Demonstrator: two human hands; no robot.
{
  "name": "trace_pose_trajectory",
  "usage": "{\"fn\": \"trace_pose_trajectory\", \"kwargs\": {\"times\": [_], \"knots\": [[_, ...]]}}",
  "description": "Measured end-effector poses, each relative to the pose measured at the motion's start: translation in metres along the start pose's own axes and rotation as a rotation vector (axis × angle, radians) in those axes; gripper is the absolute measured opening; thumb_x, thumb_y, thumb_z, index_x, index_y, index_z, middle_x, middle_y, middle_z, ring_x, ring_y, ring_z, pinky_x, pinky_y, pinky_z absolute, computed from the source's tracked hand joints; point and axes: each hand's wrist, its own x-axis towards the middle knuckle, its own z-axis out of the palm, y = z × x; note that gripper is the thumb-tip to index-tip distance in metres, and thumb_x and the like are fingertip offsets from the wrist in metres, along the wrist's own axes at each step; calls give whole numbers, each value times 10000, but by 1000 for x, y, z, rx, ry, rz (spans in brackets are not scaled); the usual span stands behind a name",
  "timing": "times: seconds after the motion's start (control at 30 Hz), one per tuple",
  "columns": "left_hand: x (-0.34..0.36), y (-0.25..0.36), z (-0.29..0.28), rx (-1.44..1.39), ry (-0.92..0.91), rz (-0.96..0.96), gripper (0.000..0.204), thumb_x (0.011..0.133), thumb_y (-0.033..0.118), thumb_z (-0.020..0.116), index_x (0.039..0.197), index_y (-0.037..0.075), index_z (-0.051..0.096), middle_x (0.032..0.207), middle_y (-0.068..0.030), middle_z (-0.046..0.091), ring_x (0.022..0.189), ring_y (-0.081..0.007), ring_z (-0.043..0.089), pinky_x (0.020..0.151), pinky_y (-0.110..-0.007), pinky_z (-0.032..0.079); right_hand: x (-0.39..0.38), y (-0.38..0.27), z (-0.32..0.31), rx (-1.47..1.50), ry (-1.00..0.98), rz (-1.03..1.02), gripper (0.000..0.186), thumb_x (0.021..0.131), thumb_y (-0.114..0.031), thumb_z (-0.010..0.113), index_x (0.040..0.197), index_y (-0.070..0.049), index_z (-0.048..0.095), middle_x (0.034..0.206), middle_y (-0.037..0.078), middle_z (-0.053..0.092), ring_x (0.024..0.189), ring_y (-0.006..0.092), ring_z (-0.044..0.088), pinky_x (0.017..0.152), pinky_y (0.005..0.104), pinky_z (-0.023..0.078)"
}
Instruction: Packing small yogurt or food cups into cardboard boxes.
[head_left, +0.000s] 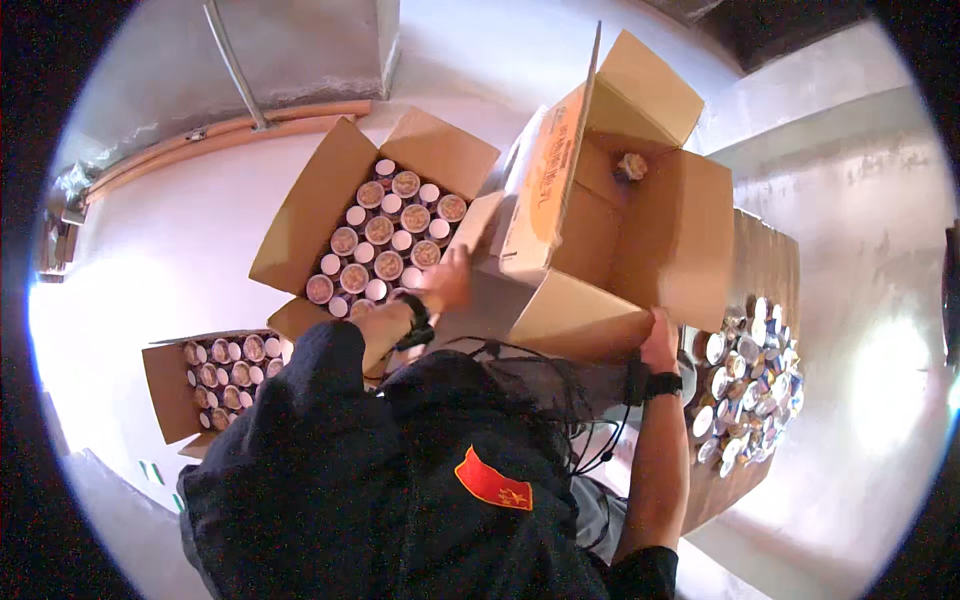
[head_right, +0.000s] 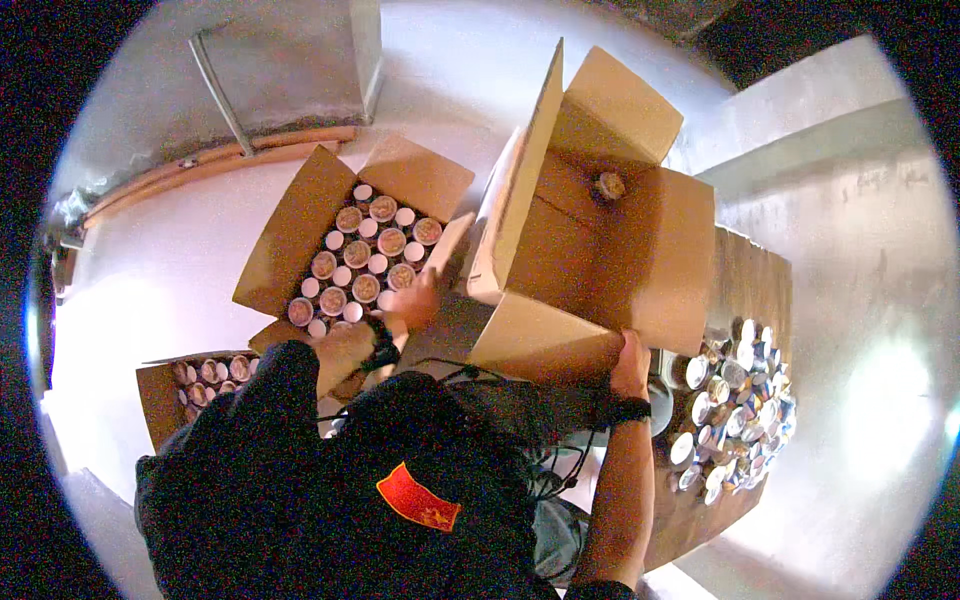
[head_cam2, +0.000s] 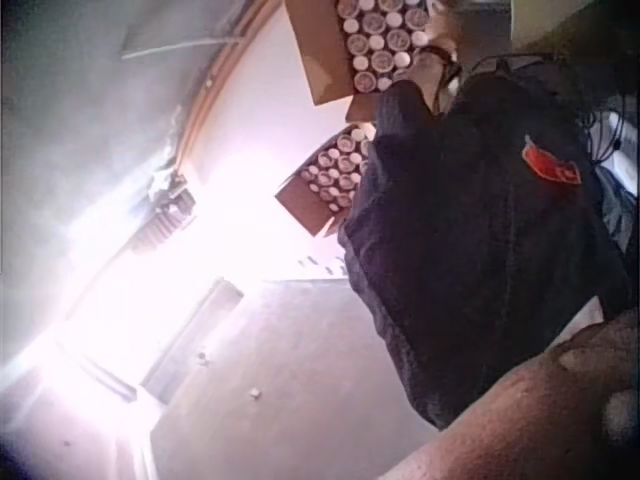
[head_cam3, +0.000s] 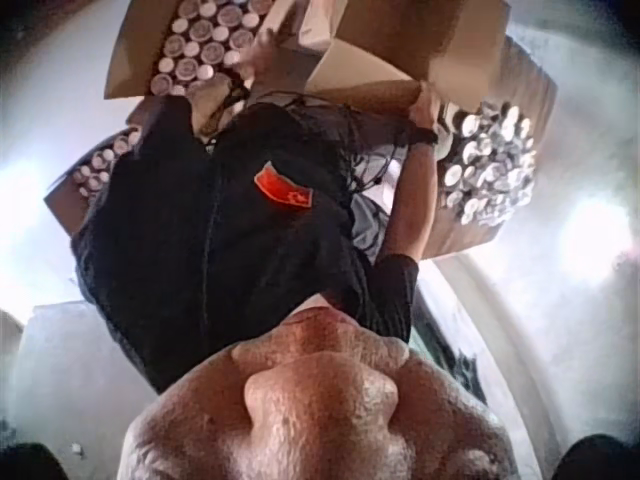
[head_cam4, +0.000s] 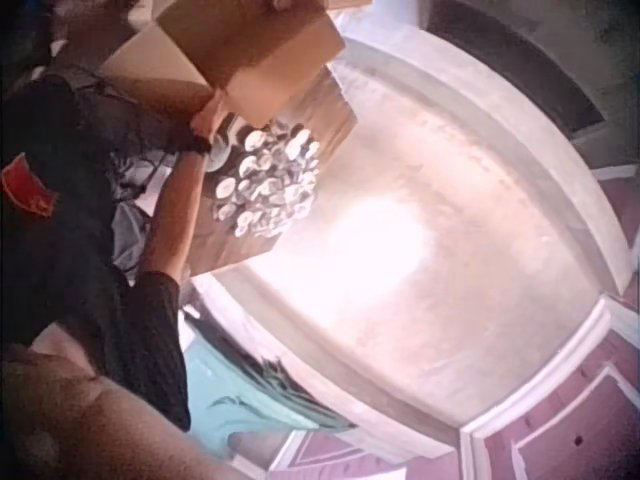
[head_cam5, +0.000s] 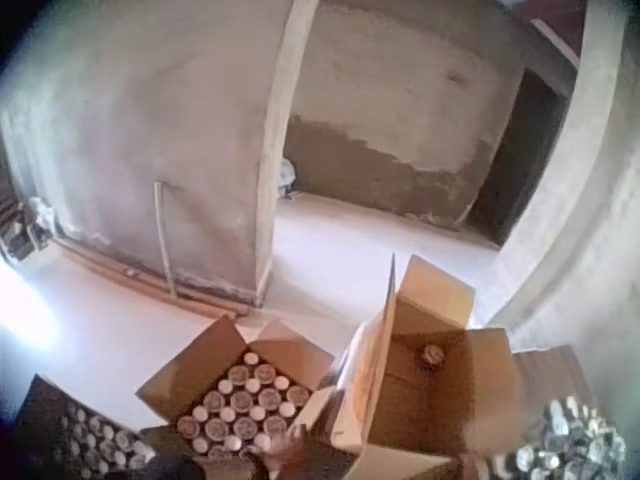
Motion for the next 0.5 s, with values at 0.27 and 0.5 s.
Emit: {"fn": "trace_pose_trajectory", "kwargs": {"times": [0.27, 0.5], "knots": [[34, -64, -20, -138, 80, 537, 289, 726, 204, 615, 888, -34, 594, 930, -285, 616, 905, -408, 614, 718, -496, 493, -10, -26, -6, 809, 107, 340, 407, 929, -326, 570, 1144, 13, 637, 1121, 82, 643, 1008, 212, 564, 879, 337, 438], [60, -125, -53, -317, -93, 308, 355, 739, 116, 648, 1085, 33, 640, 865, -163, 674, 727, -236, 642, 587, -352, 493, -5, -40, 2, 957, -53, 468, 452, 923, -437, 591, 1122, -36, 650, 931, -7, 640, 717, 122, 531, 581, 268, 417]]}}
